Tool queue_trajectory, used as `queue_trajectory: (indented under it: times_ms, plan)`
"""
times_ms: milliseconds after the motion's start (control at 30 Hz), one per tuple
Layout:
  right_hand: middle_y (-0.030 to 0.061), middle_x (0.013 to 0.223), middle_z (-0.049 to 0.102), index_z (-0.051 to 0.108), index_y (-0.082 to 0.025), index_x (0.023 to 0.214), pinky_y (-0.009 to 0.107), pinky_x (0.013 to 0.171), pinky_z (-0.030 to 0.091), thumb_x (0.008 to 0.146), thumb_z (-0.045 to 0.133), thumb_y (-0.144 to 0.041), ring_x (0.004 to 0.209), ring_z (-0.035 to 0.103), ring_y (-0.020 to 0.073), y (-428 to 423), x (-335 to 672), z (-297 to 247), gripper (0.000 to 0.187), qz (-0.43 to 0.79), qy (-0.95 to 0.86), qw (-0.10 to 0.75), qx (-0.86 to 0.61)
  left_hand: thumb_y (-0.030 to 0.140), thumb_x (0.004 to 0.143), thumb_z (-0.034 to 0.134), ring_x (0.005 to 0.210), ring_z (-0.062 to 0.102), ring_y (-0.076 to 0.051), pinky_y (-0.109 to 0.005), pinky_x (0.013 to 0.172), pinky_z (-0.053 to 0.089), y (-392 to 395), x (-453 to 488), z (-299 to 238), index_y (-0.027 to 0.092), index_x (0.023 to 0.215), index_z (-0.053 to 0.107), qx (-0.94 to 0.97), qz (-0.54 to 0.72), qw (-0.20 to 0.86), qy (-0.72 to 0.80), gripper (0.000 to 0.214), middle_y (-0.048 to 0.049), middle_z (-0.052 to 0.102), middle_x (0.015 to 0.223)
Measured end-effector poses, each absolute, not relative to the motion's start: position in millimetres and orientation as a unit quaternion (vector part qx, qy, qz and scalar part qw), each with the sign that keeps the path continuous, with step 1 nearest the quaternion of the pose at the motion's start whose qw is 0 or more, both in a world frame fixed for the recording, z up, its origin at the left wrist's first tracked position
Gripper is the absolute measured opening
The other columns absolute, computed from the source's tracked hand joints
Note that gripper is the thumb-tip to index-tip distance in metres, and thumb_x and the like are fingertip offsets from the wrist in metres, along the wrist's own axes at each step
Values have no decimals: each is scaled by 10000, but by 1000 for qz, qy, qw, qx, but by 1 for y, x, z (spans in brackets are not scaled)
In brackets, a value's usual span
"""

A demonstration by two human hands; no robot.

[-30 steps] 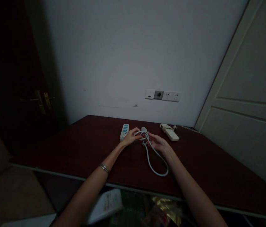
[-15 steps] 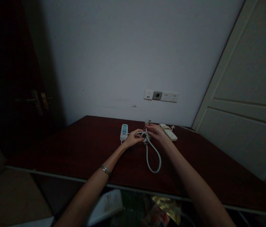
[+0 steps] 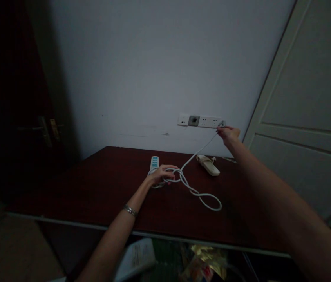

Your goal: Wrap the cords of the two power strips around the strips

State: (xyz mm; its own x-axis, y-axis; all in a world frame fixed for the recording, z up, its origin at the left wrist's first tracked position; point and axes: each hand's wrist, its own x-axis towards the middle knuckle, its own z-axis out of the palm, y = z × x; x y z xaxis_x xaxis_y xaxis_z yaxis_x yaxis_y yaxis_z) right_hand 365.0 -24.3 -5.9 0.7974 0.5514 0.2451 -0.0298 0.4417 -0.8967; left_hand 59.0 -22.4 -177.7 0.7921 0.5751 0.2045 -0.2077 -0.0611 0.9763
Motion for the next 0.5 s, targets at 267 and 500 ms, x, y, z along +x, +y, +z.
queue_trajectory:
  times_ms: [267, 500]
  plan:
    - [11, 667, 587, 563, -96, 774, 159, 412, 499, 576, 739, 45, 602, 618, 118, -43, 398, 41, 300, 61, -285, 794, -533, 152, 561, 652, 428, 478, -76, -168, 374, 265, -17, 56, -173, 135, 1084, 579, 576, 354, 723, 141, 528, 5, 579, 611]
    - [191, 914, 614, 468, -74, 809, 285, 562, 522, 647, 652, 56, 793, 660, 196, -44, 409, 57, 278, -21, -325, 758, -566, 162, 531, 642, 403, 428, -61, -163, 360, 216, -12, 52, -174, 123, 1026, 585, 567, 358, 729, 139, 501, 2, 563, 590]
